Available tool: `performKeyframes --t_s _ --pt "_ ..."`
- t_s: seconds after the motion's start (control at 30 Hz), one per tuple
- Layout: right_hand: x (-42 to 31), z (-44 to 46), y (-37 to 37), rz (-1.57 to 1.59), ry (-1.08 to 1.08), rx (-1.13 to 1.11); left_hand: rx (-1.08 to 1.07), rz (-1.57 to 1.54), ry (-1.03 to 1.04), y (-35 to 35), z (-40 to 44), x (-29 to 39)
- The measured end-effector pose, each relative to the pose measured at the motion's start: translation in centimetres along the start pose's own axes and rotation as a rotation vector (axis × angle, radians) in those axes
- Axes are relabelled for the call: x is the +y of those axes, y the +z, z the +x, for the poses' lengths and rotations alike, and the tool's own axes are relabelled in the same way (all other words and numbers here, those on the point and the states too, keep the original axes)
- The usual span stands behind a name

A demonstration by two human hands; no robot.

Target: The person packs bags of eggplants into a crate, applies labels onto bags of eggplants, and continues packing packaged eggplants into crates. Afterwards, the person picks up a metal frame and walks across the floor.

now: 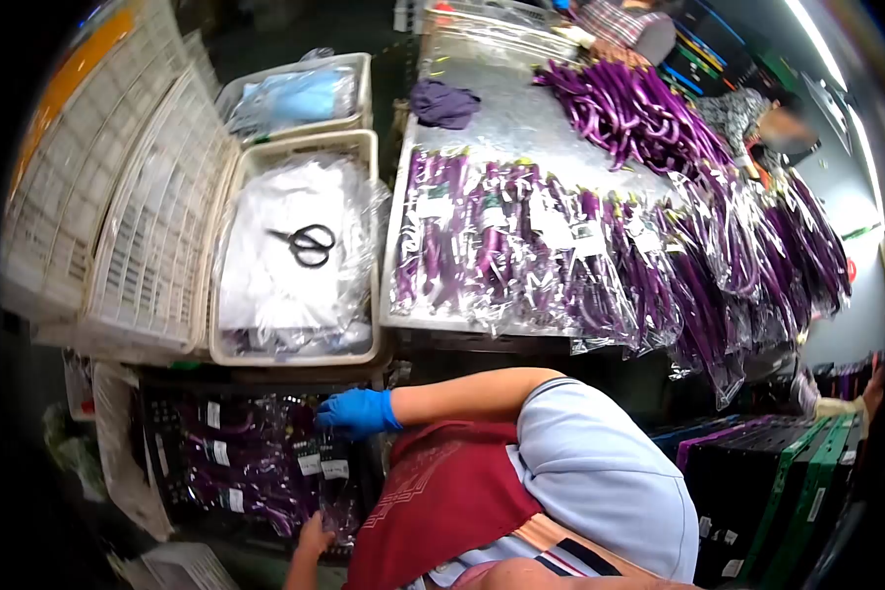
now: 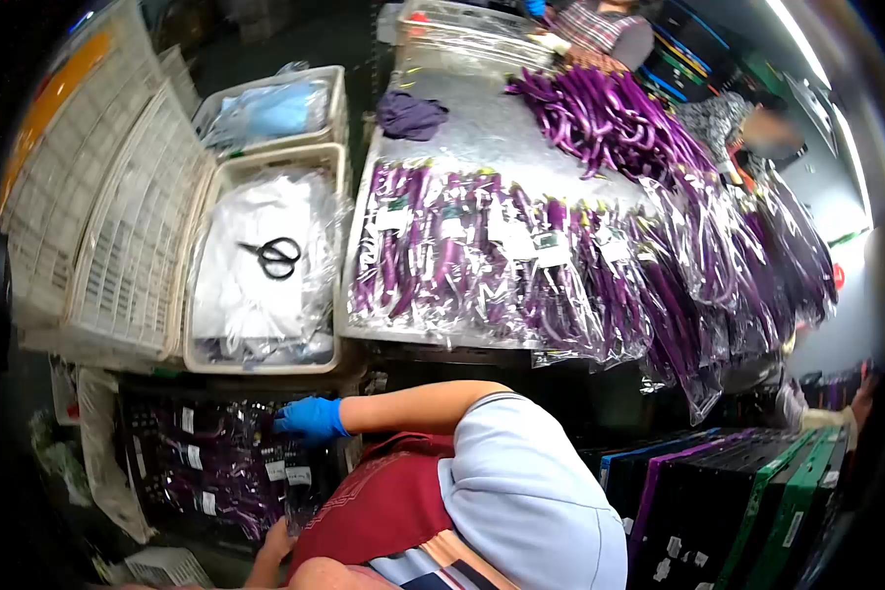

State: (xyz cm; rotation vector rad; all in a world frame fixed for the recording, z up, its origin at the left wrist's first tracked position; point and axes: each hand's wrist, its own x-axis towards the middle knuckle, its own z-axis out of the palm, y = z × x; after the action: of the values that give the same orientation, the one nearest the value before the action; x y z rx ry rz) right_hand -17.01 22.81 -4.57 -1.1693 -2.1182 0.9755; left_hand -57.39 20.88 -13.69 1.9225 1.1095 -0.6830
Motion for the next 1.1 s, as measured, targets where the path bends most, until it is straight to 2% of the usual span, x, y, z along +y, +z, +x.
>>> performKeyframes --t_s 0.03,0.1,0.2,0.23,0.27,0.3,0.33,0.37,0.43,0.47,0.5,0.53,0.57,0.63,0.67,0.7,0.77,0.83,0.9,1.0,1.03,1.07,1.1 --pt "-0.6 -1.9 -2.1 0.031 0.007 0.075 0.030 0.109 -0.068 0.7 0.5 -0.4" --pt "-1.6 -5.8 -5.6 0.103 0.013 0.217 0.035 0.119 -0.304 1.0 0.4 2.1" --pt "-2.7 -12.2 -12.4 0.117 0.130 0.412 0.033 0.236 -0.221 3.0 0.9 -0.6" --pt "-1.9 -14.7 -14.4 0.174 0.173 0.473 -0.053 0.265 -0.168 0.7 0.7 0.8" --pt "-1.0 -17.5 -15.9 -0.221 0.226 0.789 -0.139 0.292 -0.116 -3.8 -0.1 4.3" --pt "-1.6 -20.3 -19.3 0.062 0.380 0.858 -0.226 0.322 -0.065 -7.9 -0.3 7.6" --pt "0.2 -23.0 -20.9 -0.079 0.517 1.061 -0.174 0.343 -0.104 -11.1 0.6 10.2" --pt "4.7 -26.6 -21.4 -0.077 0.664 1.220 -0.119 0.364 -0.142 -14.0 1.5 13.3" --pt "6.2 -30.7 -23.1 -0.301 1.060 1.098 0.185 -0.034 0.162 -18.7 2.1 21.2" --pt "7.3 -31.0 -23.0 -0.273 1.159 0.981 0.237 -0.209 0.359 -20.0 2.8 27.0" --pt "8.4 -31.3 -22.6 -0.248 1.252 0.859 0.194 -0.405 0.389 -20.8 3.3 32.9" --pt "9.2 -30.9 -22.0 -0.331 1.214 0.922 0.128 -0.423 0.527 -20.9 5.3 36.6" --pt "11.5 -31.6 -21.5 -0.212 1.128 0.990 0.041 -0.529 0.485 -20.7 6.3 41.4" --pt "11.2 -31.9 -21.7 0.479 0.911 1.251 -0.042 -0.525 0.666 -18.7 11.6 48.5" --pt "9.0 -31.4 -22.5 0.776 0.818 1.314 -0.082 -0.526 0.765 -17.9 13.2 52.2" --pt "9.8 -32.3 -22.7 0.759 0.772 1.265 -0.103 -0.520 0.729 -16.8 15.9 54.8" --pt "8.9 -33.0 -23.1 0.900 0.663 1.305 0.095 -0.431 0.779 -14.6 19.6 59.0" --pt "7.7 -33.9 -23.6 1.015 0.631 1.309 -0.116 -0.687 0.673 -13.7 19.2 62.2" --pt "7.6 -34.1 -23.7 1.026 0.584 1.330 -0.173 -0.690 0.632 -13.0 19.1 63.7" --pt "2.2 -31.4 -24.9 1.007 0.524 1.346 -0.354 -0.817 0.516 -13.2 18.9 64.7" --pt "1.8 -30.7 -24.8 0.983 0.527 1.325 -0.426 -0.866 0.519 -13.2 19.3 64.6" --pt "2.8 -30.4 -23.9 0.818 0.618 1.237 -0.436 -0.860 0.501 -13.3 19.3 64.7" --pt "4.3 -29.4 -22.5 0.676 0.489 1.242 -0.446 -0.854 0.483 -13.6 18.6 65.0"
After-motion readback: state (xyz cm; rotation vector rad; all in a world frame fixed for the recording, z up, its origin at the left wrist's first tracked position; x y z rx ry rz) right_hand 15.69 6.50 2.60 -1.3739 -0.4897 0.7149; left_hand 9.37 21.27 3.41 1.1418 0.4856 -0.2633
